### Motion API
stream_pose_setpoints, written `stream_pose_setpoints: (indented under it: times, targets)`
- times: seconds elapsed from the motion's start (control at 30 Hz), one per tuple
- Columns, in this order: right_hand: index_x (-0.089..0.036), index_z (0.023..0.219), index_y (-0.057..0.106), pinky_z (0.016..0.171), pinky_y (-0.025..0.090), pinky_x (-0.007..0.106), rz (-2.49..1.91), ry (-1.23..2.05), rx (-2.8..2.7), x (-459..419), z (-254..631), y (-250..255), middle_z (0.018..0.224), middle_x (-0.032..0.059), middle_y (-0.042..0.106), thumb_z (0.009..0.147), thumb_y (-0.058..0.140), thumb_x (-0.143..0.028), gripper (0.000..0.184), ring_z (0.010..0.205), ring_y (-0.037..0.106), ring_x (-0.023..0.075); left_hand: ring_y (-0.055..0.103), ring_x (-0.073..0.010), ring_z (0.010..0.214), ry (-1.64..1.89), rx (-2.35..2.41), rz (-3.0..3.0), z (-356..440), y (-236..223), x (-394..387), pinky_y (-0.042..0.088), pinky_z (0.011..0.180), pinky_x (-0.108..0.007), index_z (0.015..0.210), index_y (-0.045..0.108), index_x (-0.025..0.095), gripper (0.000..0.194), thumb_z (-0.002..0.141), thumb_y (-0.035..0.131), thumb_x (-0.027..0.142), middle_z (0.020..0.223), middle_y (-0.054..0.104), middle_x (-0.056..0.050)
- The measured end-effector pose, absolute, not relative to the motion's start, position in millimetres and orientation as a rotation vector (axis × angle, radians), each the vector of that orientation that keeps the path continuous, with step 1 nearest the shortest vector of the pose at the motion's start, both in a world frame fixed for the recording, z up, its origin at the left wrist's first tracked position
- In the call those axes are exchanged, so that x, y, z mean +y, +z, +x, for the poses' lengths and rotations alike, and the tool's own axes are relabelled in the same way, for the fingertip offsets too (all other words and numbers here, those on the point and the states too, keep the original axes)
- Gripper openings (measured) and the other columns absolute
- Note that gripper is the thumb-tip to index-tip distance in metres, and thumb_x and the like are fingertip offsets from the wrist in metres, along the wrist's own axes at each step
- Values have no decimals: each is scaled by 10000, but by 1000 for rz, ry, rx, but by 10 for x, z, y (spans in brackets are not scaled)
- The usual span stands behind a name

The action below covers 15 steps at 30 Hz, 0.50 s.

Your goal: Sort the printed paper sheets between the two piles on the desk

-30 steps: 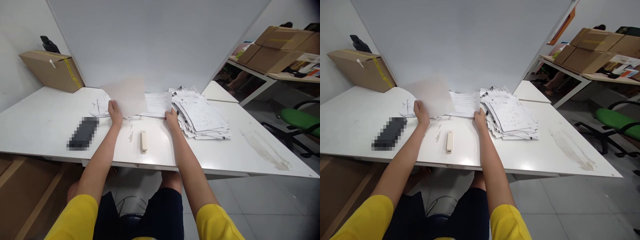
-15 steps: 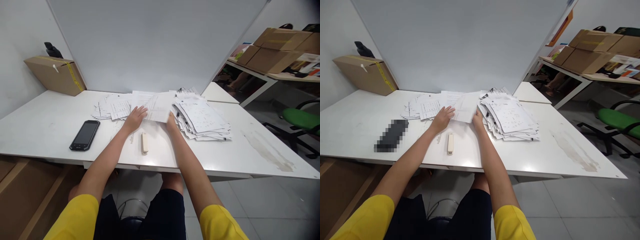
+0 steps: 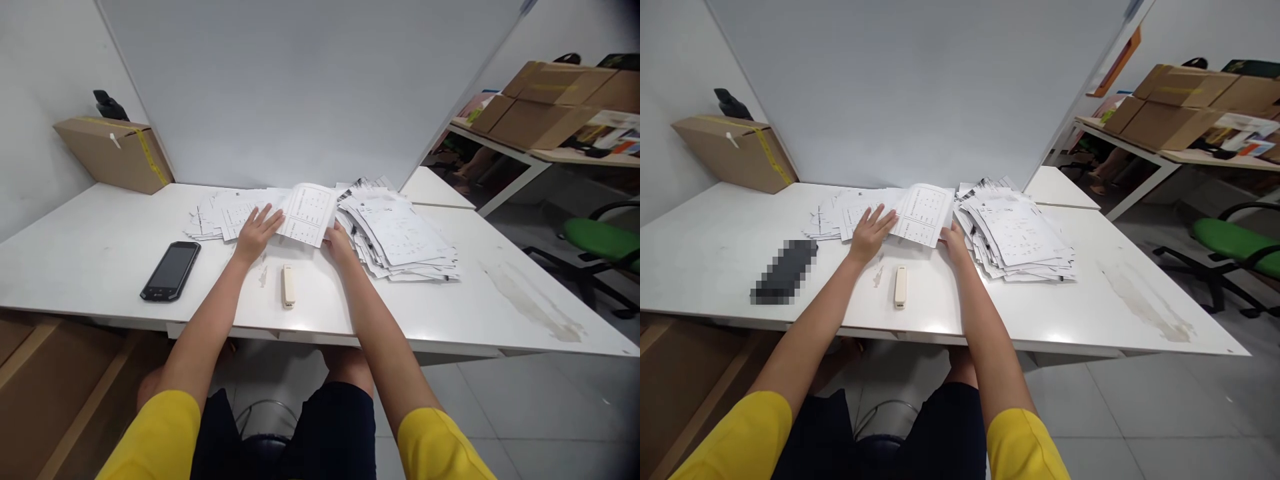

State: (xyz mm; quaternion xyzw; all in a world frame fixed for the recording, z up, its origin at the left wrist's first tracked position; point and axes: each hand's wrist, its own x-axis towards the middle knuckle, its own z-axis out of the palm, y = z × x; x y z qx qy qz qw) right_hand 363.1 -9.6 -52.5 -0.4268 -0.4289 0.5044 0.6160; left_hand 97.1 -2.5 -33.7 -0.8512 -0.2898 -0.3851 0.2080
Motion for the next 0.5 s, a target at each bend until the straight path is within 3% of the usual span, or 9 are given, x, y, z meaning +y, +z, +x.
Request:
stream_pose_setpoints:
  times: [0.17, 0.33, 0.5]
  targets:
    - [-250, 1000, 653, 805, 635, 409, -919, 1199, -1012, -163, 3597, -466, 966, 25, 773, 647, 704, -313, 362, 995, 725, 266, 301, -213, 1537, -1003, -925, -2399, 934, -332, 5, 289, 1301, -576, 1454, 559, 272, 620, 984, 285, -25, 1466, 617, -40]
    - [-235, 951, 670, 791, 643, 375, -935, 1270, -963, -169, 3572, -458, 923, 23, 770, 613, 669, -252, 339, 1008, 727, 268, 334, -236, 1541, -778, -978, -2582, 1055, -304, -63, 325, 1281, -583, 1445, 575, 209, 654, 918, 292, -55, 1498, 587, -66]
    - [-223, 944, 663, 799, 654, 433, -984, 1314, -861, -45, 3626, -548, 931, 55, 767, 745, 573, -338, 246, 1053, 716, 285, 351, -230, 1549, -526, -1027, -2742, 1101, -275, -139, 317, 1290, -527, 1491, 528, 167, 628, 918, 345, -15, 1564, 522, -74]
